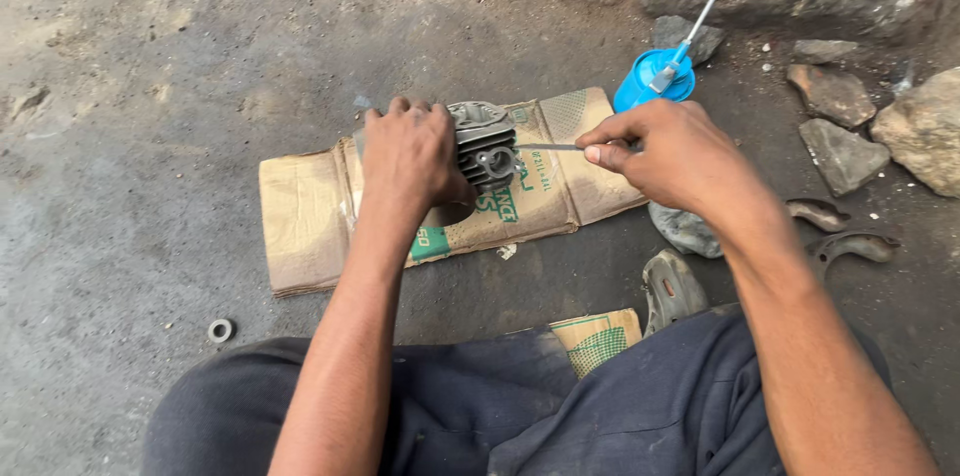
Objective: The person sits on the ground and uses a metal file to scrape and clean the surfaces of a metal engine cylinder head. They rotate the part to access different sides and use a rag to wipe away debris. The person also uses a blue oil can to apply lubricant to the cylinder bore.
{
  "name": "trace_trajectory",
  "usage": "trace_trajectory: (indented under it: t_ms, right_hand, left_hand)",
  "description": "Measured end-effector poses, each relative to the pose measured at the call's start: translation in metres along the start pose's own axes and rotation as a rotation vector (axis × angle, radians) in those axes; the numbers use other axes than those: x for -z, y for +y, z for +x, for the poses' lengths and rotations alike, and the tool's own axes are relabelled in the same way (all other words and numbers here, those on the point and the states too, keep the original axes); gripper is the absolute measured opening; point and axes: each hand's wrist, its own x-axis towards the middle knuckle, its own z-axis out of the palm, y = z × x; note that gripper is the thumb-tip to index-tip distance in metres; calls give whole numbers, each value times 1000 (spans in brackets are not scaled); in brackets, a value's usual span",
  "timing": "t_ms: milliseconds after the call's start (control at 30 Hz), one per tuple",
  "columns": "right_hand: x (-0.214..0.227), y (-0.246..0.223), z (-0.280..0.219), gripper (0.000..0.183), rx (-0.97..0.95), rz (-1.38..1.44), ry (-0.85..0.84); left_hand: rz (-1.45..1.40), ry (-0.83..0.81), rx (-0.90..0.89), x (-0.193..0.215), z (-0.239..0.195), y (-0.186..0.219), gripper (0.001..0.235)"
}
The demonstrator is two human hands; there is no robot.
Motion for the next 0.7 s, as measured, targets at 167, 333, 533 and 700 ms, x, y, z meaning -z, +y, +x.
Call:
trace_trajectory:
  t_ms: [167, 333, 533, 700]
  right_hand:
    - [-3, -10, -3, 24, -13, -108, 39]
    - [-3, -2, -9, 26, 15, -95, 130]
    - [-12, -8, 2, 24, -22, -155, 48]
    - [5, 4, -6, 23, -48, -225, 26]
  left_hand:
    - [1, -22, -5, -14, 4, -5, 70]
    - [92, 269, -117, -58, 13, -17, 33]
    - [61, 74, -92, -29, 6, 6, 69]
    - [-12, 109, -104, -8, -9, 9, 65]
